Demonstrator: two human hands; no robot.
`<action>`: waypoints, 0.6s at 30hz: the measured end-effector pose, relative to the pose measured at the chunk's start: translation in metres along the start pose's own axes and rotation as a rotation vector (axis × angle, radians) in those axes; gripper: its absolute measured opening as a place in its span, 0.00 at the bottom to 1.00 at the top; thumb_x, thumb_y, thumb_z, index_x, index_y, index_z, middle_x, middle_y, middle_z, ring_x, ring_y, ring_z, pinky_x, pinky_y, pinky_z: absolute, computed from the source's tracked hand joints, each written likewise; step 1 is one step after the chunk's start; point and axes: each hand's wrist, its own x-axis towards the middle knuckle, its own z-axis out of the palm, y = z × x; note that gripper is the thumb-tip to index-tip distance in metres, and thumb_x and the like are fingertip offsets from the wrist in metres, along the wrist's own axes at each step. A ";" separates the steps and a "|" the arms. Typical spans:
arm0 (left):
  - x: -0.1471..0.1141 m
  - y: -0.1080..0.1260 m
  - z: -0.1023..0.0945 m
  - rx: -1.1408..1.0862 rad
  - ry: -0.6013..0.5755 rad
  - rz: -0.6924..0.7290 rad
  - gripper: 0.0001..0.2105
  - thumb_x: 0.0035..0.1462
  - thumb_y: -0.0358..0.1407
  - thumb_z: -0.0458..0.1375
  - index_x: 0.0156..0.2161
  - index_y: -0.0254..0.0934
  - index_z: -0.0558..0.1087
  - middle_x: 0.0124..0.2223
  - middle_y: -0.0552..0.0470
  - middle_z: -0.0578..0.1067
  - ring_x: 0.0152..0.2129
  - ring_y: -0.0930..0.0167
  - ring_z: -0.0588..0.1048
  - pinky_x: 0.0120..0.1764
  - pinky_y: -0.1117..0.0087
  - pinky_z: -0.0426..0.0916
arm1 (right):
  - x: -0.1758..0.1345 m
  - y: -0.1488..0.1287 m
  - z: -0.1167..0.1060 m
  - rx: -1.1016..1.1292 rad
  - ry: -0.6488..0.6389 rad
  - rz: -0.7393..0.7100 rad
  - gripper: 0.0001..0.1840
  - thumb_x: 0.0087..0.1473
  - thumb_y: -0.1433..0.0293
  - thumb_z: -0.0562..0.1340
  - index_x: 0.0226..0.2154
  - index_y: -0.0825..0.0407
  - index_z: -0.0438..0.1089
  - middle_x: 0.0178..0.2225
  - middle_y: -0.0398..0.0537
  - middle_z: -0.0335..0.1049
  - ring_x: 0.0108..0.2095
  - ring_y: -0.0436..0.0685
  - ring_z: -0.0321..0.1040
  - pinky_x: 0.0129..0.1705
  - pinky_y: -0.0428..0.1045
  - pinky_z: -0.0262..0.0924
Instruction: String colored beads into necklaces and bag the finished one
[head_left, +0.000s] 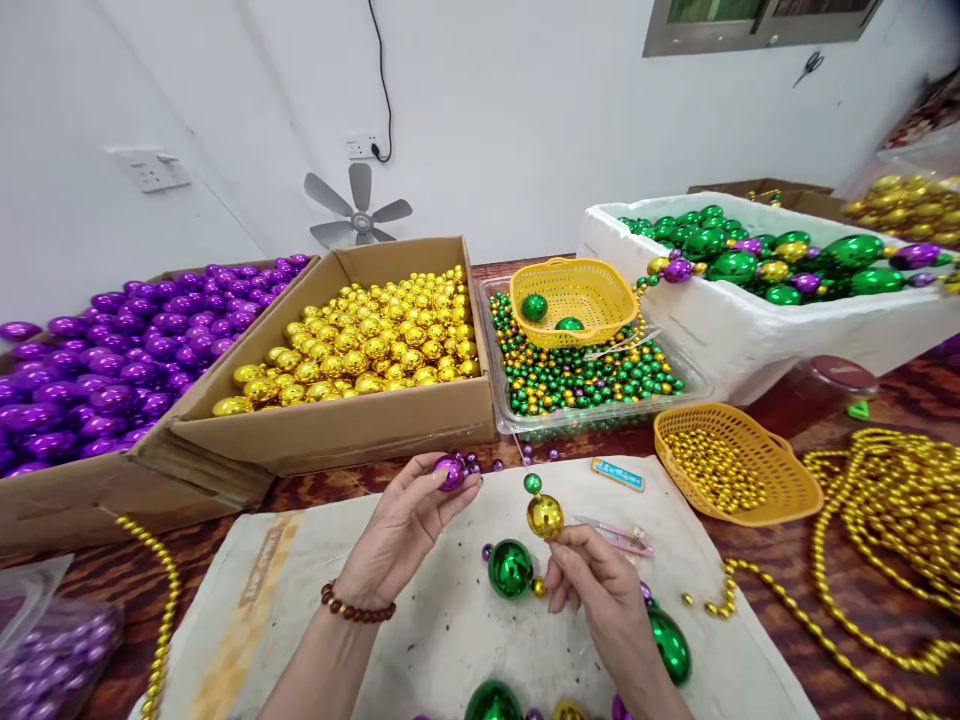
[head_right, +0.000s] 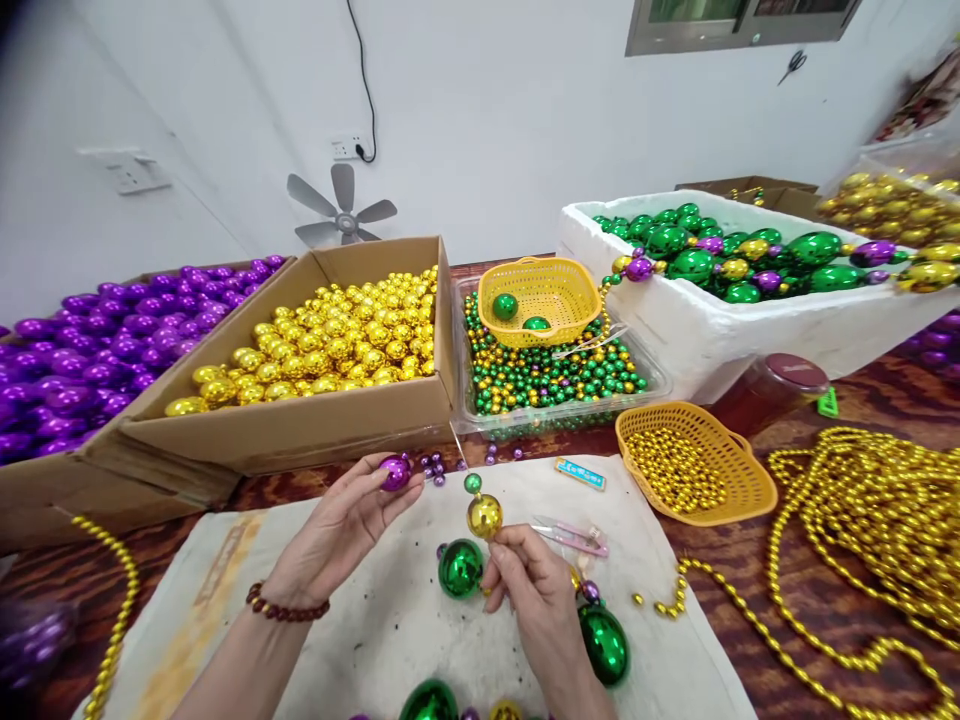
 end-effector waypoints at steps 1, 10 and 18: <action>0.001 0.000 0.005 -0.044 -0.001 -0.015 0.07 0.57 0.31 0.60 0.42 0.35 0.74 0.43 0.44 0.77 0.44 0.61 0.76 0.55 0.55 0.65 | 0.000 0.000 0.000 -0.006 -0.002 -0.008 0.15 0.60 0.59 0.60 0.33 0.54 0.69 0.21 0.42 0.69 0.18 0.48 0.65 0.21 0.43 0.53; 0.017 0.002 0.033 -0.325 0.028 -0.030 0.10 0.59 0.31 0.58 0.45 0.32 0.76 0.43 0.44 0.77 0.36 0.70 0.77 0.39 0.70 0.73 | -0.010 -0.002 -0.002 -0.146 -0.061 -0.058 0.17 0.62 0.58 0.57 0.32 0.54 0.70 0.17 0.40 0.62 0.16 0.47 0.59 0.19 0.42 0.54; 0.020 0.005 0.044 -0.396 0.089 0.040 0.08 0.59 0.27 0.56 0.42 0.31 0.76 0.45 0.42 0.77 0.45 0.63 0.76 0.51 0.61 0.72 | -0.012 -0.004 -0.001 -0.223 -0.099 -0.061 0.18 0.62 0.58 0.55 0.31 0.54 0.70 0.17 0.39 0.61 0.16 0.46 0.58 0.19 0.41 0.51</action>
